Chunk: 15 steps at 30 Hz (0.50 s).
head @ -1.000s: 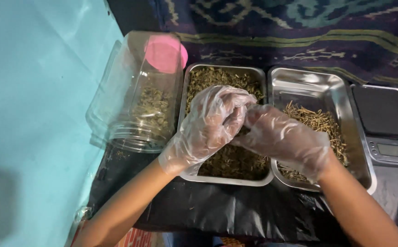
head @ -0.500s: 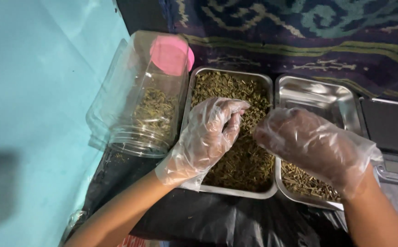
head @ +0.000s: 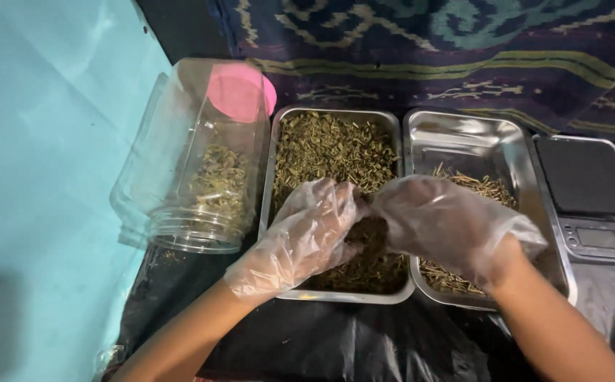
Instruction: Sorting dried tea leaves or herbs by hand to remove stems and separate different parts of the plant into trays.
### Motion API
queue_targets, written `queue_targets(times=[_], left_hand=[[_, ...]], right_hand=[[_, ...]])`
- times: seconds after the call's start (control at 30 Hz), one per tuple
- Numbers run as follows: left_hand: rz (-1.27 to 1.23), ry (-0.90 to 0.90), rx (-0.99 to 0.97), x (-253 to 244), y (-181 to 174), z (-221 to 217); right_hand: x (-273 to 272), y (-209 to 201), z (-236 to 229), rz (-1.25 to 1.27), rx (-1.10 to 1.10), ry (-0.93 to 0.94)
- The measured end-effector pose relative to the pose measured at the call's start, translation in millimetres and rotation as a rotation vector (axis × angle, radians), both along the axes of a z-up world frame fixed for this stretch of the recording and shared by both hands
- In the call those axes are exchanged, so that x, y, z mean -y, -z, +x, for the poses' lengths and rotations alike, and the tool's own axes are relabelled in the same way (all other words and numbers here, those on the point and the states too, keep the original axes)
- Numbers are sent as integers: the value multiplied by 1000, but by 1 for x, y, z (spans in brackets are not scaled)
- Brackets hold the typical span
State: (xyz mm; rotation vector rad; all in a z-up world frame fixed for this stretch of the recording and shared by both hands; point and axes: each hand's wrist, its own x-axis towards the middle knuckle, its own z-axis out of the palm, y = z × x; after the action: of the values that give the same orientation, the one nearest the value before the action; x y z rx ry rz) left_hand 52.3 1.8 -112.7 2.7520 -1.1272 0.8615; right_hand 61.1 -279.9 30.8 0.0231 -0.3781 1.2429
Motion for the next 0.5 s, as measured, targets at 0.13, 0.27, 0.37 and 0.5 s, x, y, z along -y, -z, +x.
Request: queue_targets(times=[0.13,0.27,0.37,0.5], left_hand=[[449,-386,407,3,-39,3],[27,-187,-79,8,-50,7],[-234,-89,-236,11,-72,5],[-416,-24,-175,15,-92,2]], right_hand=[[-3,5,0,-115,375,232],[2,10,6,-337,694,516],[-14,-55,-4,-94,-1313,769],[-1,-44,-8,-443,-1163,821]])
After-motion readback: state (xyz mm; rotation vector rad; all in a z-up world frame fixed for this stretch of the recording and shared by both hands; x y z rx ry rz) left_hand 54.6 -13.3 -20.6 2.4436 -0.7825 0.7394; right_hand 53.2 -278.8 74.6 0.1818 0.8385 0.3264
